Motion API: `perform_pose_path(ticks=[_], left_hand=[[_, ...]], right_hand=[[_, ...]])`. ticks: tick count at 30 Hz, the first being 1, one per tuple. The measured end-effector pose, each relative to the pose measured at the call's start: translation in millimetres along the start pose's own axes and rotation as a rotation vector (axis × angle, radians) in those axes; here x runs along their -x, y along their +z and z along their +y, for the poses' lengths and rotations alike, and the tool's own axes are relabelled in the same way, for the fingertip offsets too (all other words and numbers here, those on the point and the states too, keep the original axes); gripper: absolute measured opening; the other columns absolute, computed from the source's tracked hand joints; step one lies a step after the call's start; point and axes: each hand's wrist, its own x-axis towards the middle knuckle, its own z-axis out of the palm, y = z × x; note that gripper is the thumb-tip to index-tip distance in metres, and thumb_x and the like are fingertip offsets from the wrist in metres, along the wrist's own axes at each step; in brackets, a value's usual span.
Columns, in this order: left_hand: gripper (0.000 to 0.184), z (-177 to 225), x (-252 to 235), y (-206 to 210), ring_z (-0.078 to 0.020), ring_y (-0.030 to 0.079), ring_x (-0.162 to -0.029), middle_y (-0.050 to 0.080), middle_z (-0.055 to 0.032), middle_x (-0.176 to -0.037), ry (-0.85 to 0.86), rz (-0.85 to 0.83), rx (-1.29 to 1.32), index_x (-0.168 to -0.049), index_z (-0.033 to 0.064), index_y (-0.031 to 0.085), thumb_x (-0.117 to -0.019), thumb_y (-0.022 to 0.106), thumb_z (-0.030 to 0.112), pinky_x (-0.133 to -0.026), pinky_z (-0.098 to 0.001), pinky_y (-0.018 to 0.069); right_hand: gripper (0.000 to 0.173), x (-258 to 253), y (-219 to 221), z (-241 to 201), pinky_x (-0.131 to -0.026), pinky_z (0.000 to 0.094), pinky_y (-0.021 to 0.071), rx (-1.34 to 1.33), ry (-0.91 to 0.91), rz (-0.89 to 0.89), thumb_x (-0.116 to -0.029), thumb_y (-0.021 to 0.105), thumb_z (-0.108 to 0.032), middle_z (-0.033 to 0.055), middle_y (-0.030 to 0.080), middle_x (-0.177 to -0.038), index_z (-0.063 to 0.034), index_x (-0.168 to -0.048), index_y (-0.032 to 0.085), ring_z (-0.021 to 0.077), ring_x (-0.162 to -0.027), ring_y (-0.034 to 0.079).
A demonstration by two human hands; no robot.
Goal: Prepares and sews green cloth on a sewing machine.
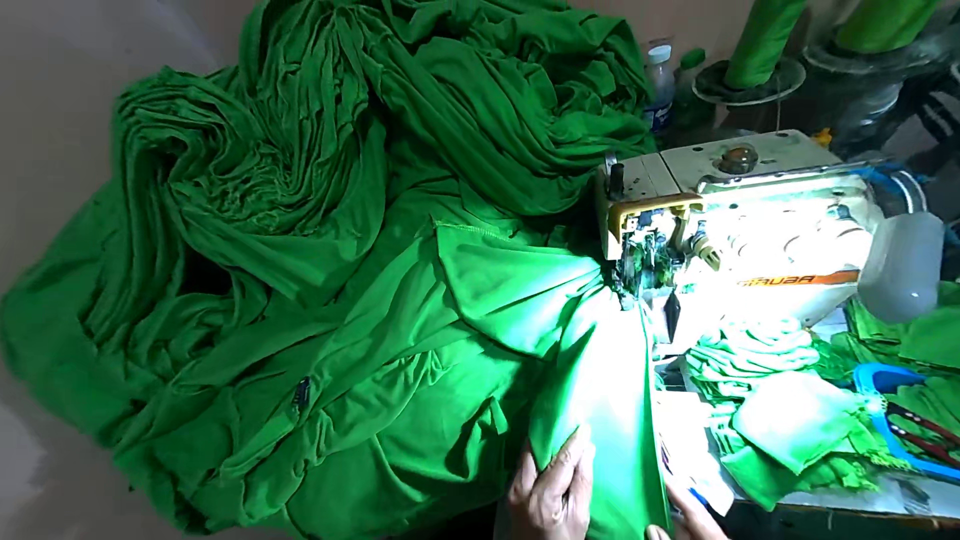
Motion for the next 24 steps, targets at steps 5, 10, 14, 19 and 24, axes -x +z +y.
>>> perform_pose_path(ticks=[5, 10, 14, 19, 24], left_hand=[[0.017, -6.0, -45.6, 26.3, -0.0175, 0.072, -0.088, 0.074, -0.0232, -0.092, 0.137, 0.052, -0.118, -0.091, 0.0012, 0.081, -0.0806, 0.072, 0.011, -0.086, -0.0158, 0.0520], [0.023, -2.2, -90.6, 42.9, -0.0315, 0.075, -0.082, 0.074, -0.0270, -0.103, 0.090, -0.106, -0.237, -0.103, 0.0010, 0.080, -0.0832, 0.068, 0.000, -0.070, -0.0340, 0.0595], [0.021, 0.7, -128.9, 56.9, -0.0328, 0.070, -0.079, 0.070, -0.0211, -0.095, -0.049, -0.312, -0.320, -0.110, 0.0067, 0.079, -0.0940, 0.066, 0.006, -0.067, -0.0441, 0.0561], [0.023, -19.9, -170.6, 78.0, -0.0348, 0.067, -0.090, 0.066, -0.0211, -0.106, -0.086, -0.463, -0.272, -0.106, 0.0052, 0.075, -0.1052, 0.056, 0.018, -0.074, -0.0501, 0.0554], [0.022, -59.8, -198.0, 102.1, -0.0367, 0.068, -0.104, 0.071, -0.0218, -0.108, 0.022, -0.331, -0.289, -0.103, 0.0014, 0.076, -0.1018, 0.056, 0.009, -0.093, -0.0491, 0.0531]], right_hand=[[0.059, -49.0, 1.9, 3.0, -0.057, 0.0141, 0.0496, 0.041, -0.041, 0.122, -0.0904, 0.060, -0.004, 0.0142, 0.071, -0.090, 0.0167, -0.144, 0.044, -0.0018, -0.058, 0.055], [0.047, -98.1, 2.1, 9.5, -0.062, 0.0107, 0.0510, 0.044, -0.155, 0.199, -0.0922, 0.055, -0.003, 0.0129, 0.072, -0.100, 0.0139, -0.136, 0.055, -0.0054, -0.065, 0.058], [0.037, -128.8, 2.2, 14.0, -0.066, 0.0116, 0.0539, 0.054, -0.186, 0.227, -0.0963, 0.052, -0.006, 0.0072, 0.073, -0.092, 0.0111, -0.127, 0.063, -0.0058, -0.070, 0.062], [0.036, -137.7, 2.0, 14.5, -0.062, 0.0132, 0.0530, 0.136, -0.186, 0.230, -0.0989, 0.048, -0.009, 0.0105, 0.072, -0.090, 0.0103, -0.123, 0.065, -0.0029, -0.066, 0.062], [0.039, -122.3, 0.4, 12.3, -0.061, 0.0184, 0.0561, 0.181, -0.145, 0.169, -0.0999, 0.049, -0.008, 0.0075, 0.070, -0.080, 0.0087, -0.134, 0.059, 0.0017, -0.063, 0.065]])
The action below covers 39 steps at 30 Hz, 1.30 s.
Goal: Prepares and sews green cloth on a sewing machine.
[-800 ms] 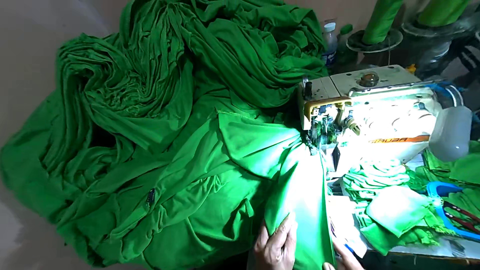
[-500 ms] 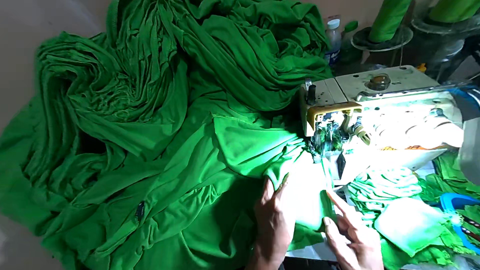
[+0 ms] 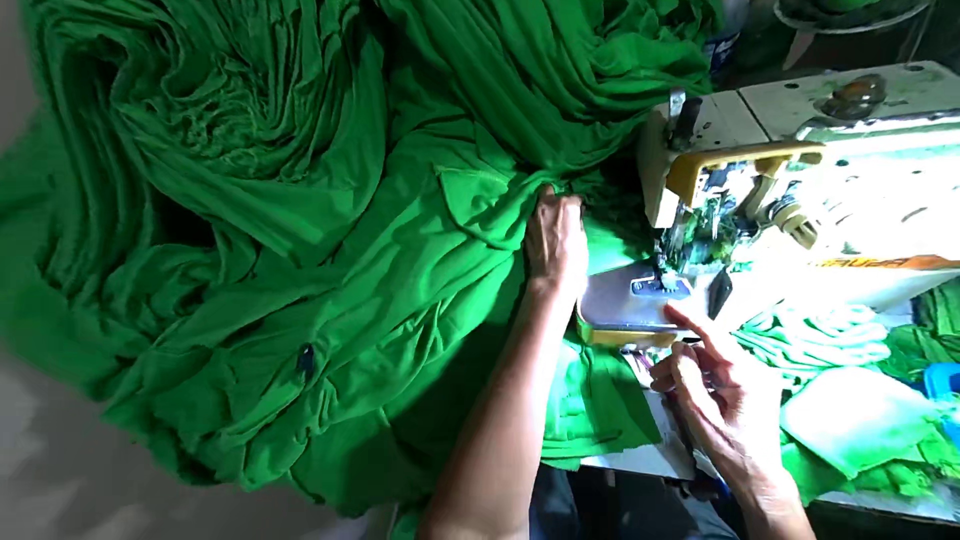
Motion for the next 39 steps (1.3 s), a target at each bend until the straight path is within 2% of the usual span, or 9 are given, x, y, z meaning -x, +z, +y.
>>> perform_pose_path(ticks=[6, 9, 11, 17, 20, 26, 32, 36, 39], left_hand=[[0.029, 3.5, 113.7, -38.3, -0.0324, 0.069, -0.110, 0.069, -0.0241, -0.120, -0.288, 0.174, 0.336, -0.122, -0.0047, 0.069, -0.1045, 0.053, 0.011, -0.097, -0.0467, 0.0533], [0.031, 12.4, 169.9, -48.7, -0.0184, 0.066, -0.118, 0.069, -0.0235, -0.124, -0.395, 0.177, 0.636, -0.123, -0.0124, 0.065, -0.1009, 0.051, 0.005, -0.103, -0.0308, 0.0498], [0.035, 22.7, 182.7, -55.9, -0.0134, 0.063, -0.120, 0.065, -0.0230, -0.129, -0.414, 0.122, 0.761, -0.129, -0.0130, 0.060, -0.0995, 0.052, 0.004, -0.103, -0.0258, 0.0484], [0.043, 28.2, 183.2, -60.3, -0.0299, 0.065, -0.095, 0.059, -0.0293, -0.122, -0.182, 0.258, 0.145, -0.126, -0.0026, 0.067, -0.0842, 0.072, 0.006, -0.070, -0.0315, 0.0562], [0.027, 34.6, 180.4, -58.4, -0.0303, 0.061, -0.103, 0.061, -0.0239, -0.119, -0.073, 0.340, 0.049, -0.110, 0.0079, 0.077, -0.0853, 0.071, 0.015, -0.087, -0.0363, 0.0505], [0.037, 46.2, 165.0, -44.6, -0.0144, 0.070, -0.099, 0.074, -0.0142, -0.101, 0.100, 0.148, 0.548, -0.101, -0.0046, 0.074, -0.0832, 0.080, 0.027, -0.092, -0.0228, 0.0539], [0.013, 34.9, 143.6, -42.8, 0.0009, 0.066, -0.085, 0.072, -0.0033, -0.089, -0.085, 0.032, 0.961, -0.091, -0.0048, 0.071, -0.0930, 0.061, 0.002, -0.080, -0.0161, 0.0543], [0.019, 37.5, 122.2, -53.6, -0.0022, 0.051, -0.063, 0.055, -0.0021, -0.071, -0.282, 0.100, 0.457, -0.100, -0.0047, 0.061, -0.1039, 0.050, 0.011, -0.061, -0.0191, 0.0427], [0.021, 27.9, 109.0, -33.6, -0.0258, 0.067, -0.065, 0.065, -0.0137, -0.070, -0.252, 0.130, 0.104, -0.100, -0.0031, 0.065, -0.1033, 0.057, 0.016, -0.062, -0.0404, 0.0528]], right_hand=[[0.023, 24.2, -1.1, -5.9, -0.066, 0.0142, 0.0573, -0.166, 0.068, -0.055, -0.1027, 0.053, -0.013, 0.0005, 0.068, -0.080, 0.0049, -0.098, 0.068, -0.0026, -0.070, 0.066], [0.027, 16.1, 7.9, -11.6, -0.074, 0.0186, 0.0596, -0.344, 0.252, -0.196, -0.1039, 0.052, -0.016, 0.0008, 0.071, -0.098, 0.0031, -0.114, 0.068, 0.0010, -0.084, 0.069], [0.019, 3.4, 15.5, -20.9, -0.070, 0.0169, 0.0578, -0.487, 0.376, -0.198, -0.1031, 0.052, -0.013, -0.0059, 0.070, -0.089, -0.0038, -0.109, 0.067, -0.0018, -0.078, 0.067], [0.021, -1.2, 25.3, -28.1, -0.054, 0.0132, 0.0484, -0.613, 0.491, -0.024, -0.0968, 0.057, 0.001, -0.0099, 0.062, -0.064, -0.0106, -0.080, 0.062, -0.0038, -0.056, 0.058], [0.019, 1.2, 22.4, -17.0, -0.056, 0.0137, 0.0505, -0.630, 0.363, -0.017, -0.0953, 0.058, 0.000, -0.0102, 0.066, -0.066, -0.0105, -0.081, 0.066, -0.0037, -0.058, 0.060], [0.025, -10.6, 19.4, -19.3, -0.058, 0.0162, 0.0531, -0.685, 0.375, 0.042, -0.0898, 0.066, -0.004, -0.0085, 0.066, -0.063, -0.0168, -0.069, 0.063, -0.0014, -0.058, 0.062], [0.030, -10.8, 16.2, -12.8, -0.052, 0.0116, 0.0463, -0.636, 0.272, 0.027, -0.0979, 0.060, -0.009, -0.0139, 0.061, -0.062, -0.0182, -0.070, 0.066, -0.0059, -0.054, 0.055], [0.025, -11.4, 3.7, -4.2, -0.050, 0.0105, 0.0467, -0.364, 0.263, 0.080, -0.0974, 0.060, -0.011, -0.0149, 0.059, -0.060, -0.0133, -0.073, 0.065, -0.0082, -0.052, 0.054], [0.029, -10.3, 4.5, 2.6, -0.049, 0.0099, 0.0417, -0.158, 0.216, 0.082, -0.0981, 0.062, -0.020, -0.0141, 0.053, -0.058, -0.0112, -0.070, 0.064, -0.0099, -0.051, 0.049]])
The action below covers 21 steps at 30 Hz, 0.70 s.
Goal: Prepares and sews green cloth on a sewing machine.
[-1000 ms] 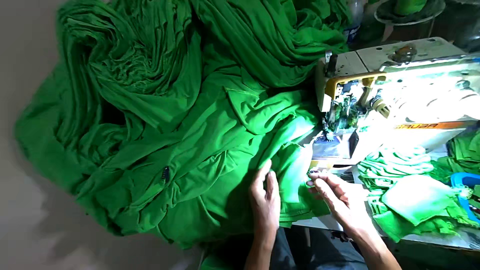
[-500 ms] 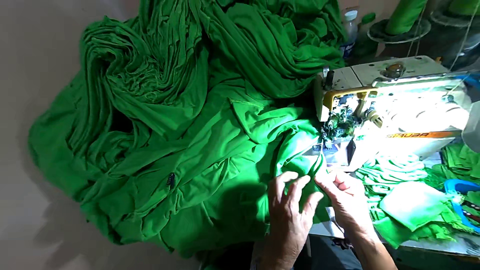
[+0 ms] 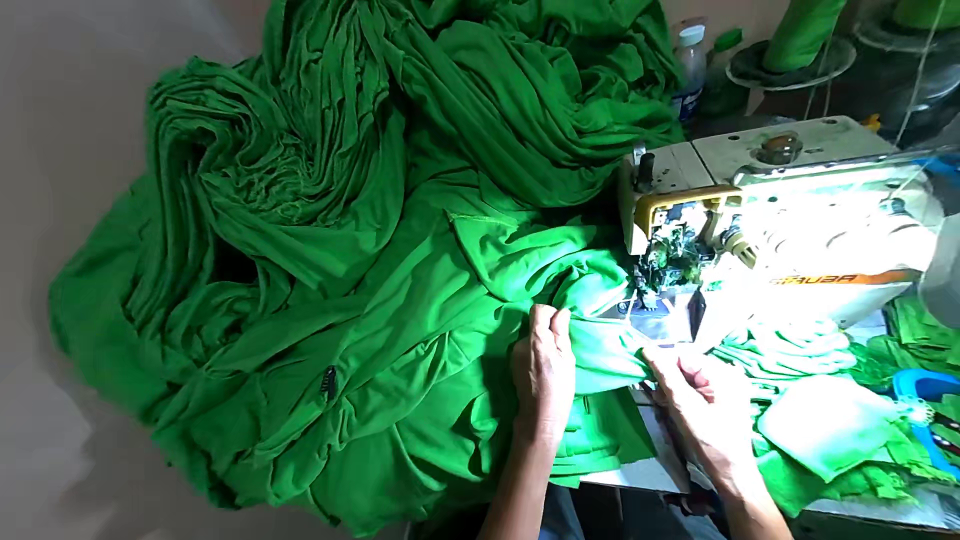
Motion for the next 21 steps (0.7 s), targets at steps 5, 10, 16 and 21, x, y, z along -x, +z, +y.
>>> perform_pose_path(ticks=[5, 10, 16, 21], left_hand=[[0.019, -8.5, 3.7, -2.2, -0.0226, 0.069, -0.076, 0.070, -0.0167, -0.089, 0.067, 0.069, 0.082, -0.104, -0.0037, 0.070, -0.0985, 0.063, 0.013, -0.072, -0.0364, 0.0561], [0.012, 0.9, 17.3, -3.2, -0.0216, 0.065, -0.092, 0.066, -0.0182, -0.098, 0.339, 0.226, 0.124, -0.094, -0.0023, 0.073, -0.0878, 0.069, 0.007, -0.081, -0.0252, 0.0527], [0.012, 9.2, 13.1, 9.2, -0.0278, 0.068, -0.098, 0.073, -0.0133, -0.098, 0.441, -0.001, 0.142, -0.093, 0.0033, 0.079, -0.0907, 0.068, 0.009, -0.090, -0.0401, 0.0537], [0.030, 2.3, 8.8, -2.8, -0.0328, 0.065, -0.106, 0.069, -0.0207, -0.111, 0.343, -0.195, 0.185, -0.114, -0.0055, 0.066, -0.0885, 0.071, 0.011, -0.092, -0.0461, 0.0511]], right_hand=[[0.025, 2.1, -4.3, 2.0, -0.059, 0.0131, 0.0502, 0.068, -0.029, -0.081, -0.0994, 0.058, -0.021, -0.0066, 0.064, -0.069, -0.0056, -0.085, 0.071, -0.0063, -0.062, 0.060], [0.023, 20.4, -28.5, -17.4, -0.071, 0.0094, 0.0535, 0.032, -0.059, -0.113, -0.0995, 0.059, -0.018, -0.0008, 0.073, -0.089, -0.0009, -0.102, 0.074, -0.0075, -0.078, 0.065], [0.022, 44.4, -42.9, -15.4, -0.070, 0.0119, 0.0537, 0.100, -0.133, -0.147, -0.0951, 0.062, -0.019, 0.0016, 0.073, -0.086, -0.0033, -0.097, 0.076, -0.0031, -0.075, 0.066], [0.023, 55.0, -51.5, -26.3, -0.070, 0.0149, 0.0527, 0.109, -0.136, -0.234, -0.0954, 0.061, -0.016, 0.0093, 0.074, -0.082, 0.0014, -0.097, 0.077, 0.0027, -0.071, 0.066]])
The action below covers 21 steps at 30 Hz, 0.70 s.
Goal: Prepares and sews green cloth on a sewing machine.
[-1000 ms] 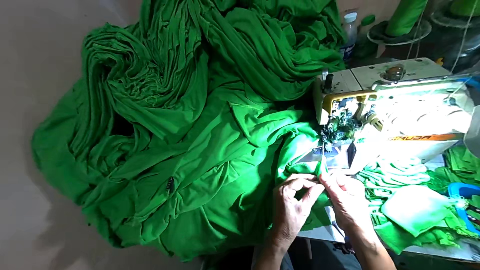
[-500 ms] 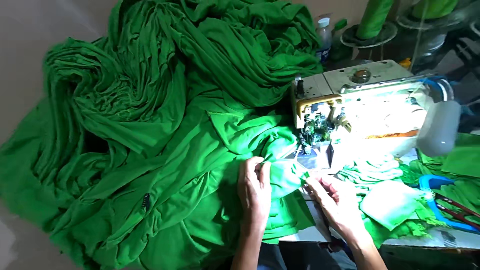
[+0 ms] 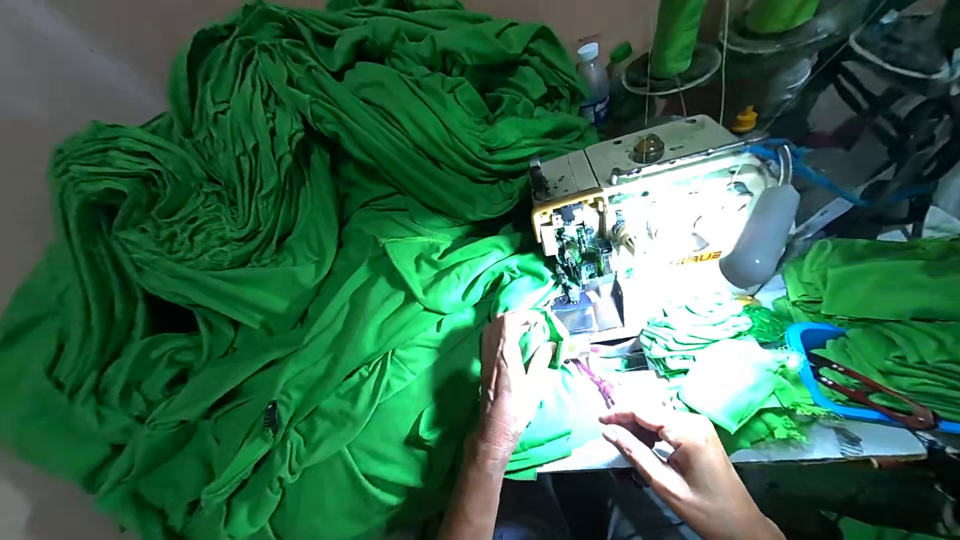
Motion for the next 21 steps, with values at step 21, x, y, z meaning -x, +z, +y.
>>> perform_pose_path(ticks=[21], left_hand=[[0.034, 6.8, -30.2, -24.4, -0.0366, 0.061, -0.105, 0.065, -0.0177, -0.109, 0.169, -0.367, -0.297, -0.129, 0.0162, 0.073, -0.1001, 0.056, 0.011, -0.081, -0.0534, 0.0480]], right_hand=[[0.022, 8.0, 2.9, 15.0, -0.061, 0.0143, 0.0496, -0.086, -0.142, -0.076, -0.0953, 0.060, -0.017, 0.0040, 0.069, -0.072, -0.0020, -0.095, 0.075, 0.0017, -0.062, 0.061]])
